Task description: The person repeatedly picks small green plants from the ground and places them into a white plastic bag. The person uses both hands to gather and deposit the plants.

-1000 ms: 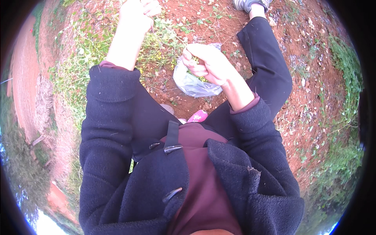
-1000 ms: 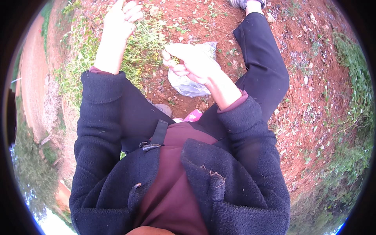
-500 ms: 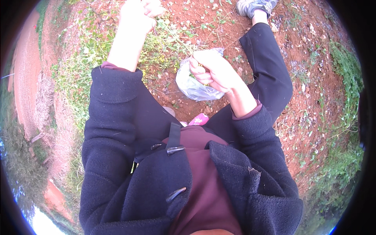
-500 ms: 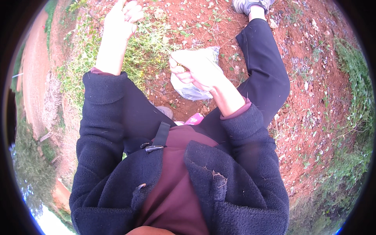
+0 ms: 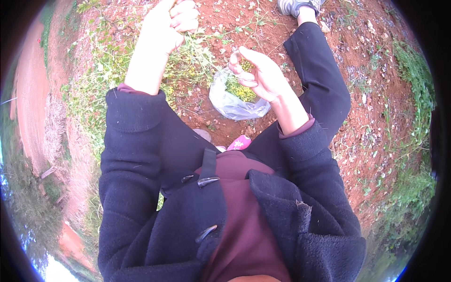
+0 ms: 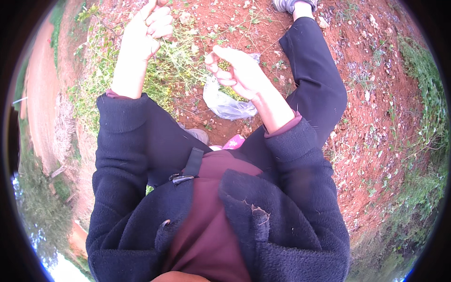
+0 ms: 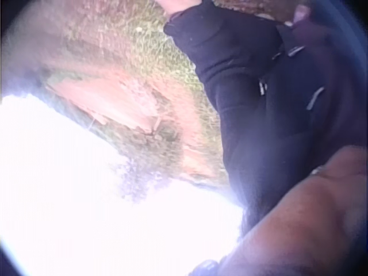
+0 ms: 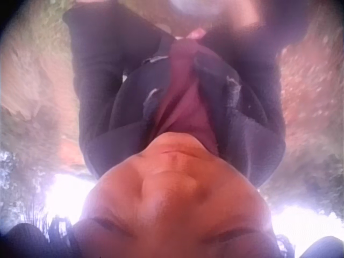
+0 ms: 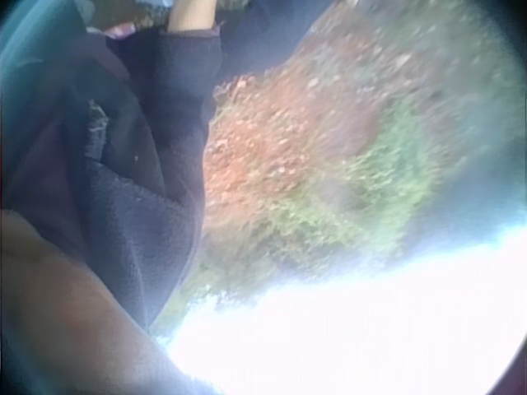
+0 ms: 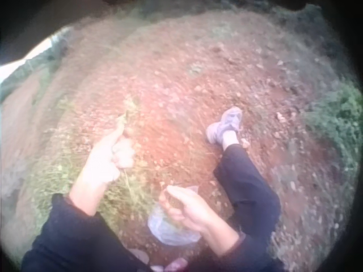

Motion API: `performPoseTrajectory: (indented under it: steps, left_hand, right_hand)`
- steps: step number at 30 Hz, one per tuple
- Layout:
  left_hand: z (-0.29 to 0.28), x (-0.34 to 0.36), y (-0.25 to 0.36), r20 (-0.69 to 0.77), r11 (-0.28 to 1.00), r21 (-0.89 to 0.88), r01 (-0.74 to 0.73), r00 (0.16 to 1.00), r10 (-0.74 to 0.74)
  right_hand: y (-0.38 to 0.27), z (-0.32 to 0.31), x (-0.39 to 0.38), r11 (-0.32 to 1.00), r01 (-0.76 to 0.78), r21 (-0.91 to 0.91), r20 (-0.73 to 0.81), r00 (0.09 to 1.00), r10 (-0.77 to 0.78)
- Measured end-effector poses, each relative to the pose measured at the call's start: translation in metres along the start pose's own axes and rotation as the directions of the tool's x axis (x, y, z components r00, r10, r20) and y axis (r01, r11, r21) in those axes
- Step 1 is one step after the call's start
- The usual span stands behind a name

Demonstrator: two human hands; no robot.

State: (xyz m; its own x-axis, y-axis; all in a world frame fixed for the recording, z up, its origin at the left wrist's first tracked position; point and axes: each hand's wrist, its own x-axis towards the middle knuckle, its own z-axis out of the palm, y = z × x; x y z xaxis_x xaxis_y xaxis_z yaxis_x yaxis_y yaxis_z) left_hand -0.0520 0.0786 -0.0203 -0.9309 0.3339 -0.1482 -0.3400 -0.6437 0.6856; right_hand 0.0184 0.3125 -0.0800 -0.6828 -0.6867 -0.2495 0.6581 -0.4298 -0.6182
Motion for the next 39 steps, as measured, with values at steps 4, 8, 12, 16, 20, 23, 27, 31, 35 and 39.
performPoseTrajectory:
  steps: [4, 8, 12, 16, 20, 23, 27, 31, 35, 39]
  left_hand:
    - [0.014, 0.003, -0.021, 0.02, 0.993, -0.071, 0.092, 0.996, -0.091]
    - [0.022, 0.004, -0.031, -0.087, 0.99, -0.019, 0.137, 0.987, -0.138]
    - [0.025, 0.005, -0.037, -0.1, 0.988, -0.004, 0.156, 0.983, -0.155]
    - [0.026, 0.006, -0.043, -0.098, 0.981, -0.049, 0.19, 0.976, -0.194]
    - [0.026, 0.005, -0.043, -0.1, 0.98, -0.015, 0.198, 0.975, -0.198]
    - [0.026, 0.005, -0.042, -0.122, 0.981, -0.003, 0.193, 0.974, -0.191]
    - [0.025, 0.005, -0.041, -0.118, 0.981, -0.006, 0.195, 0.974, -0.195]
    - [0.023, 0.006, -0.041, -0.088, 0.979, -0.034, 0.199, 0.976, -0.201]
    - [0.021, 0.007, -0.041, -0.085, 0.977, -0.091, 0.191, 0.976, -0.199]
    - [0.022, 0.006, -0.04, -0.081, 0.981, -0.068, 0.184, 0.979, -0.19]
  right_hand:
    - [0.01, 0.006, 0.007, 0.998, 0.023, -0.063, -0.026, 0.999, -0.024]
    - [0.012, 0.008, 0.008, 0.98, 0.021, -0.198, -0.034, 0.999, -0.028]
    - [0.014, 0.011, 0.007, 0.908, 0.108, -0.405, -0.066, 0.987, -0.147]
    - [0.016, 0.011, 0.006, 0.877, 0.134, -0.462, -0.026, 0.986, -0.164]
    - [0.014, 0.01, 0.004, 0.996, 0.001, -0.092, 0.007, 1.0, -0.001]
    - [0.011, 0.011, 0.004, 0.996, -0.075, 0.047, 0.021, 0.997, 0.074]
    - [0.011, 0.014, 0.004, 0.996, -0.091, 0.014, 0.061, 0.994, 0.09]
    - [0.011, 0.013, 0.002, 0.992, -0.048, -0.113, 0.12, 0.991, 0.061]
    - [0.014, 0.011, 0.003, 0.995, -0.019, -0.098, 0.033, 0.999, 0.022]
    - [0.017, 0.011, 0.006, 0.999, -0.049, 0.01, -0.052, 0.997, 0.049]
